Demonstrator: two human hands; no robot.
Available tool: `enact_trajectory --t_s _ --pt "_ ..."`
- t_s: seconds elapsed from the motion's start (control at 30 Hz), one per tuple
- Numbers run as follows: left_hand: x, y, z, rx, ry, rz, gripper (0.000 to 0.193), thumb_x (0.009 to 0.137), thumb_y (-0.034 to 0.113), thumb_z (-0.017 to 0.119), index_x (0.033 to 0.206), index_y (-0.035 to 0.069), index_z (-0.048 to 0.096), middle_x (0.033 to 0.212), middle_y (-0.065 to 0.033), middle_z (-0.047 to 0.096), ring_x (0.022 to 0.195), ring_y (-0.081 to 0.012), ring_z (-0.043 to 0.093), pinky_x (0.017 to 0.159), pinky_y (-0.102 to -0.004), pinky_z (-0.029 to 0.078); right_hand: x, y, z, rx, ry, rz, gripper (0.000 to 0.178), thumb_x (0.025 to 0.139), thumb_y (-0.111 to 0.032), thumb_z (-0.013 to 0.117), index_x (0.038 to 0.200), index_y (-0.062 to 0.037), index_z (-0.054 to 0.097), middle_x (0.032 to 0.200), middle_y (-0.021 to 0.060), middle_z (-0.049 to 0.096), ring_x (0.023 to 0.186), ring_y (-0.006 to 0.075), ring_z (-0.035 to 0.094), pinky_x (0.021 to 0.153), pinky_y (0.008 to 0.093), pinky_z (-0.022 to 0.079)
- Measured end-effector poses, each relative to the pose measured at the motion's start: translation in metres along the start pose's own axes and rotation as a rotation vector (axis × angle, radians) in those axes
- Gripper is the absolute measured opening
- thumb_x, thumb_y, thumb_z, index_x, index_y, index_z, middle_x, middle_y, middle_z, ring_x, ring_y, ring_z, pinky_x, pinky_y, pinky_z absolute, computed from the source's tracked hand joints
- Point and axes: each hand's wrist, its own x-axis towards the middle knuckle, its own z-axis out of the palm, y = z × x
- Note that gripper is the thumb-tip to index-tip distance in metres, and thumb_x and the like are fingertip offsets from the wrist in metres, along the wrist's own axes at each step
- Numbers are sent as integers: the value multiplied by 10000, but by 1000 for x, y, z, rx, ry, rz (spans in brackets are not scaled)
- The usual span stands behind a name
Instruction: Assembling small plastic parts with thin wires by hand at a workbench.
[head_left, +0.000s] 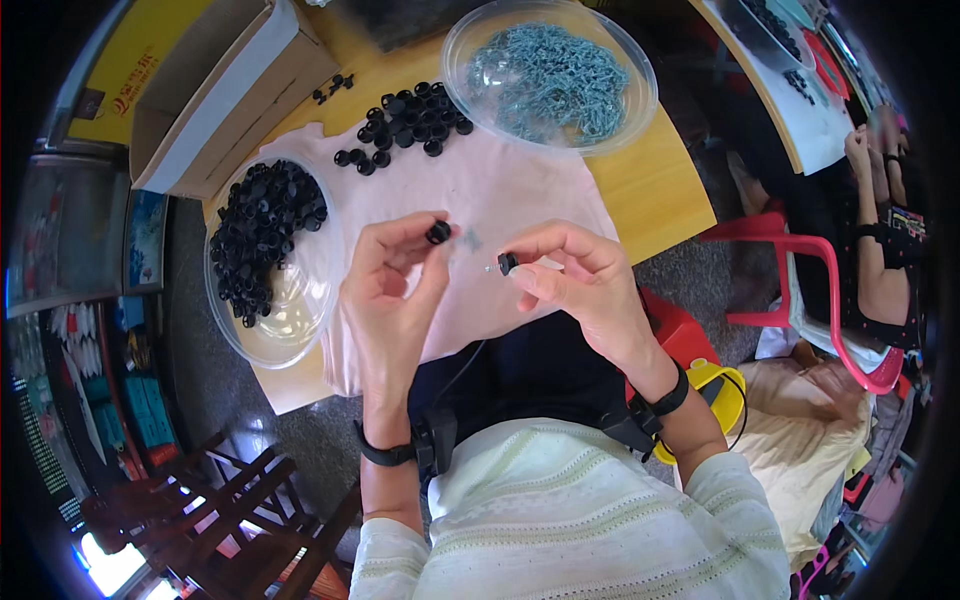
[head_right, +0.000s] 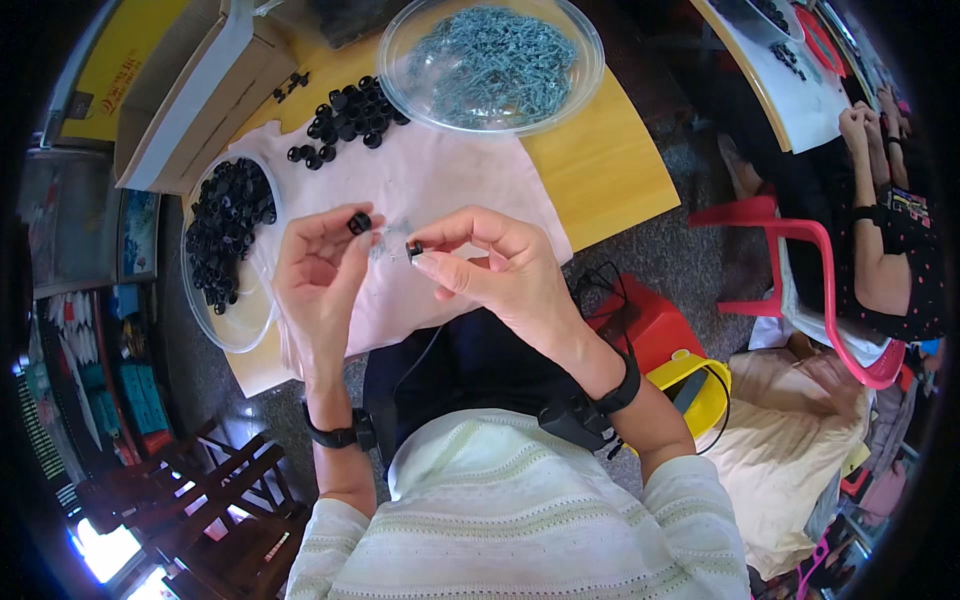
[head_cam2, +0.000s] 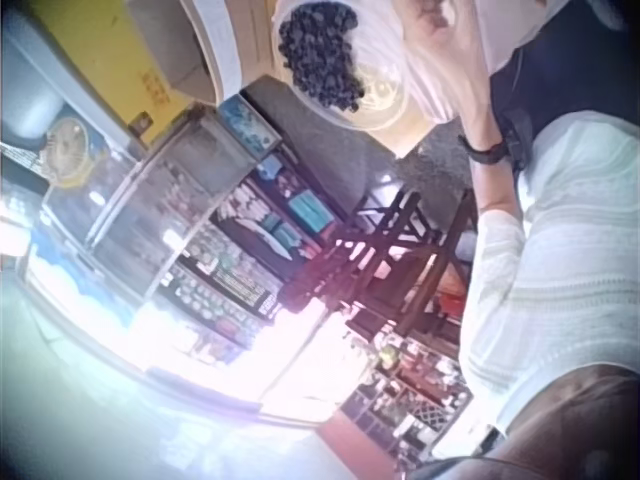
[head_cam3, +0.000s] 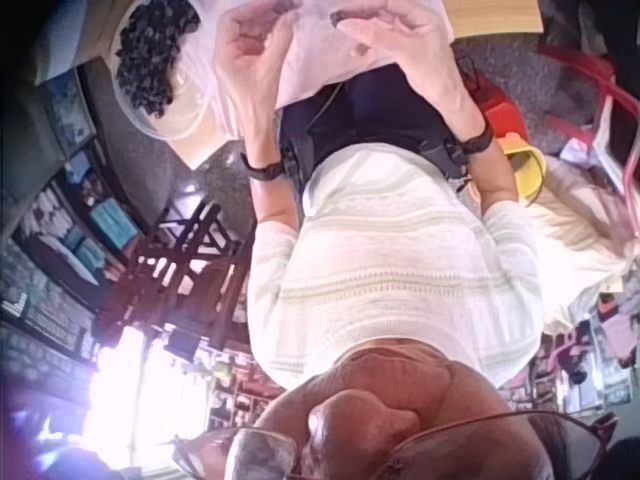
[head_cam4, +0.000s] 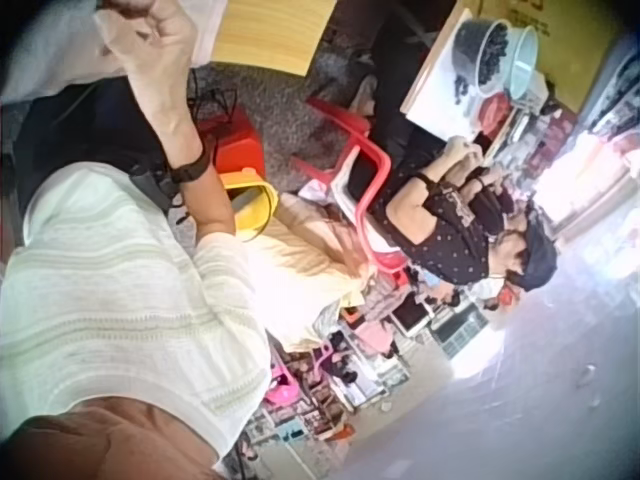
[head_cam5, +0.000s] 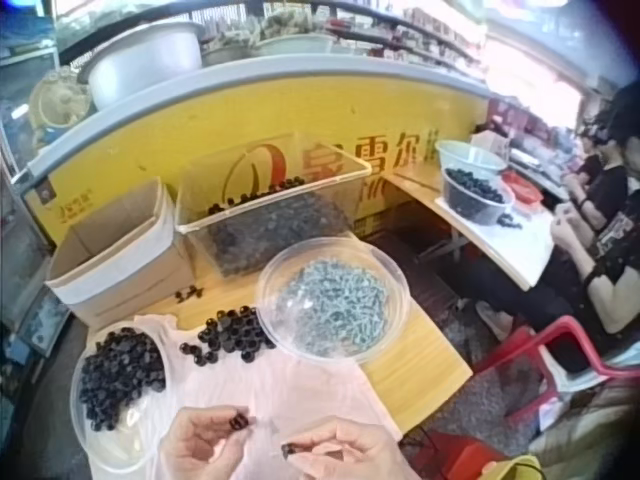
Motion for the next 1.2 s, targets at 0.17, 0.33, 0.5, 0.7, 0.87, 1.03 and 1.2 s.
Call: enact_trajectory --t_s 0.17,0.33,0.5,0.7,0.87,1.03,1.2 --pt "-30 7 2 -271 -51 -45 267 833 -108 622 1086 -40 573 1068 -118 635 946 -174 645 854 -282 510 -10 -1 15 -122 -91 -302 203 864 2 627 1067 16 630 1086 112 637 956 127 623 765 244 544" --pt "-44 6 1 -307 -61 -51 314 804 -126 643 1108 -55 614 1085 -105 588 949 -154 628 852 -266 513 -21 -2 18 -158 -135 -254 205 876 -1 613 1080 25 622 1151 143 624 1014 156 618 835 263 535" --pt "-52 11 2 -309 -79 7 348 814 -117 634 1153 -43 613 1107 -105 575 960 -161 624 861 -269 518 -25 -2 15 21 -158 -196 240 897 -14 601 1125 57 582 1165 161 615 1012 163 622 879 275 520" --pt "-57 11 0 -379 -73 -50 302 839 -61 641 1138 -13 636 1096 -94 576 950 -152 618 855 -267 523 -29 -1 17 5 -176 -199 235 893 3 598 1121 54 576 1161 154 613 1029 174 618 898 285 515" --pt "-59 8 -1 -440 -35 -96 258 837 -67 640 1093 -43 622 1054 -88 599 935 -154 625 813 -271 539 -28 2 19 24 -195 -224 236 889 9 599 1119 56 571 1149 151 616 1035 173 616 899 289 516" --pt "-58 6 1 -508 -33 -80 247 836 -67 639 1078 -42 601 1030 -114 629 916 -170 641 809 -306 558 -25 1 18 49 -183 -257 226 890 6 601 1108 60 575 1133 148 621 1013 159 621 874 278 527" --pt "-61 3 0 -572 -50 -119 242 850 -46 634 1088 -33 596 1010 -129 648 893 -185 660 815 -336 566 -25 -1 20 -95 -85 -201 195 883 -8 620 1064 63 604 1031 109 653 883 126 654 765 231 558"
